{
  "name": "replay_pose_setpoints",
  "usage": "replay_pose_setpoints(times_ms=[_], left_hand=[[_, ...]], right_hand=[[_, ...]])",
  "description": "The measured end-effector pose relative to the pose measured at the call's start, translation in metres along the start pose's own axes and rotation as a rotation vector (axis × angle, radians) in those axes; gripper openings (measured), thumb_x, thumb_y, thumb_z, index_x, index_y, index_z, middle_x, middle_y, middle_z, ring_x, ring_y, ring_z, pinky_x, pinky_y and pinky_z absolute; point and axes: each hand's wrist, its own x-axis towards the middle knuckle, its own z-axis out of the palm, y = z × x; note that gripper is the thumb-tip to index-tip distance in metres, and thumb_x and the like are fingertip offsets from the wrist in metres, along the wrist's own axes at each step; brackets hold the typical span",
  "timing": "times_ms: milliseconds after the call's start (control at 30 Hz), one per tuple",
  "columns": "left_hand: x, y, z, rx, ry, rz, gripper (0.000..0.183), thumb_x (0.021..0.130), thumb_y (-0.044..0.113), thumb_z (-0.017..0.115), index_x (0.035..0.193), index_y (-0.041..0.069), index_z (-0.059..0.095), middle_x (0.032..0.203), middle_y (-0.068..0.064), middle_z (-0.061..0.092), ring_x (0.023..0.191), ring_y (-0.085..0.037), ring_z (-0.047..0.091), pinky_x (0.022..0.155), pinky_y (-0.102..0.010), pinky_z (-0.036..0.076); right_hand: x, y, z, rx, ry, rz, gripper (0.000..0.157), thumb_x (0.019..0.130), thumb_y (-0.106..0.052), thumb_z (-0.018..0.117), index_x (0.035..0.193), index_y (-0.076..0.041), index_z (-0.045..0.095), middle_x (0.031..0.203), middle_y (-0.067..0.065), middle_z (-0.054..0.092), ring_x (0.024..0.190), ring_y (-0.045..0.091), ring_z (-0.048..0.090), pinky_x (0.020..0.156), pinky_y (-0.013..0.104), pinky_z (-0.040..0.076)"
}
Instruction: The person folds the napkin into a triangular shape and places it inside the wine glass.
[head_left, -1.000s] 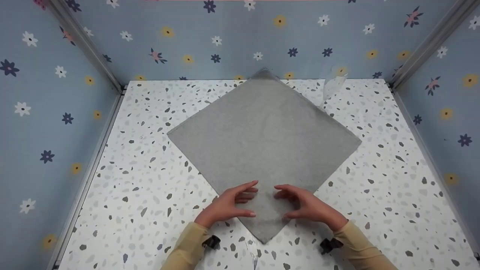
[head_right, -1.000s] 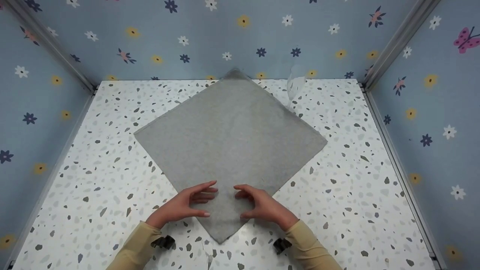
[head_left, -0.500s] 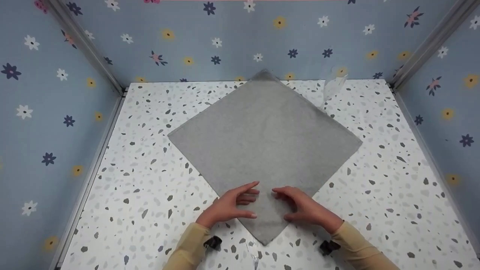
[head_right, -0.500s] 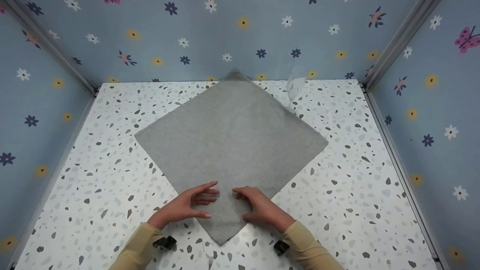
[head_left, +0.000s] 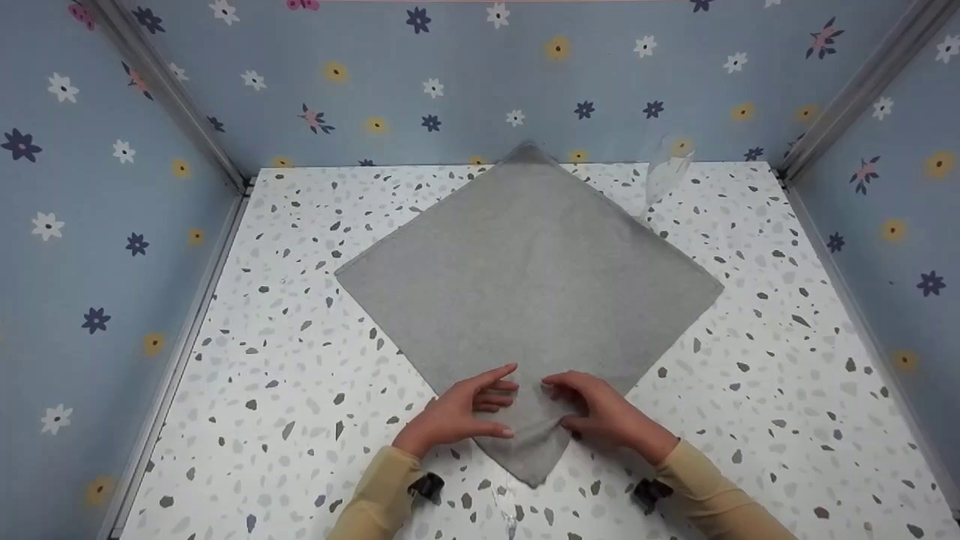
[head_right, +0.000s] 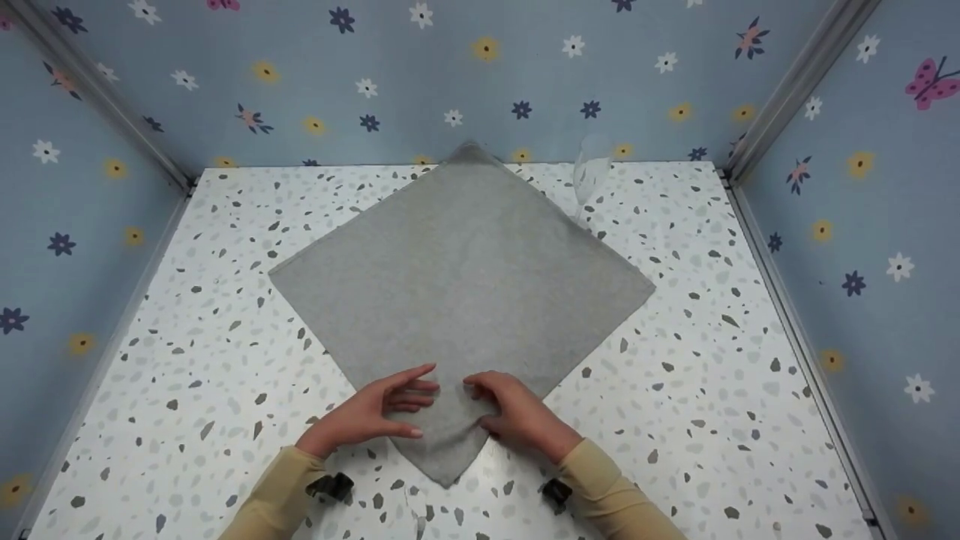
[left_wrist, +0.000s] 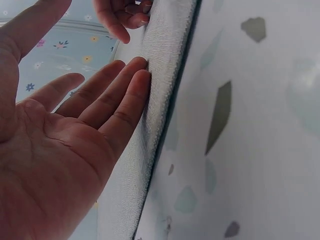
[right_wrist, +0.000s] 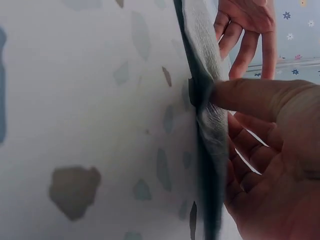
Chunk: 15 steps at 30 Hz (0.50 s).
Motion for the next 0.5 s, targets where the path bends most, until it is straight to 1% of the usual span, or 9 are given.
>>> replay_pose_setpoints(times_ms=[133, 233, 367, 500], left_hand=[[0.001, 0.001, 0.000, -0.007, -0.006, -0.003, 0.089, 0.080, 0.016, 0.079, 0.151, 0.011, 0.027, 0.140, -0.017, 0.046, 0.123, -0.031, 0.050, 0.100, -0.041, 0.042], [0.002, 0.001, 0.000, -0.007, -0.009, -0.013, 0.089, 0.079, 0.016, 0.080, 0.151, 0.011, 0.028, 0.140, -0.016, 0.047, 0.123, -0.031, 0.050, 0.100, -0.042, 0.042], [0.002, 0.001, -0.001, -0.021, -0.010, -0.017, 0.090, 0.078, 0.012, 0.080, 0.151, 0.012, 0.028, 0.140, -0.016, 0.047, 0.123, -0.031, 0.051, 0.100, -0.043, 0.042], [0.003, 0.000, -0.004, -0.059, -0.023, -0.024, 0.093, 0.076, 0.008, 0.081, 0.152, 0.013, 0.027, 0.140, -0.017, 0.046, 0.124, -0.031, 0.050, 0.101, -0.043, 0.041]], right_hand=[[0.004, 0.000, 0.000, -0.005, 0.021, 0.069, 0.045, 0.083, 0.001, 0.069, 0.126, -0.009, 0.058, 0.092, -0.002, 0.062, 0.082, 0.012, 0.059, 0.074, 0.031, 0.050], [0.007, 0.001, -0.002, 0.001, 0.031, 0.082, 0.041, 0.084, 0.001, 0.068, 0.122, -0.011, 0.060, 0.081, -0.004, 0.060, 0.073, 0.009, 0.057, 0.068, 0.028, 0.049], [0.009, 0.004, -0.007, 0.055, 0.047, 0.075, 0.038, 0.084, 0.000, 0.070, 0.120, -0.010, 0.061, 0.080, -0.005, 0.060, 0.074, 0.011, 0.057, 0.068, 0.028, 0.048], [0.009, 0.008, -0.012, 0.135, 0.047, 0.088, 0.038, 0.086, -0.004, 0.070, 0.122, -0.008, 0.060, 0.083, -0.004, 0.063, 0.076, 0.014, 0.060, 0.066, 0.027, 0.049]])
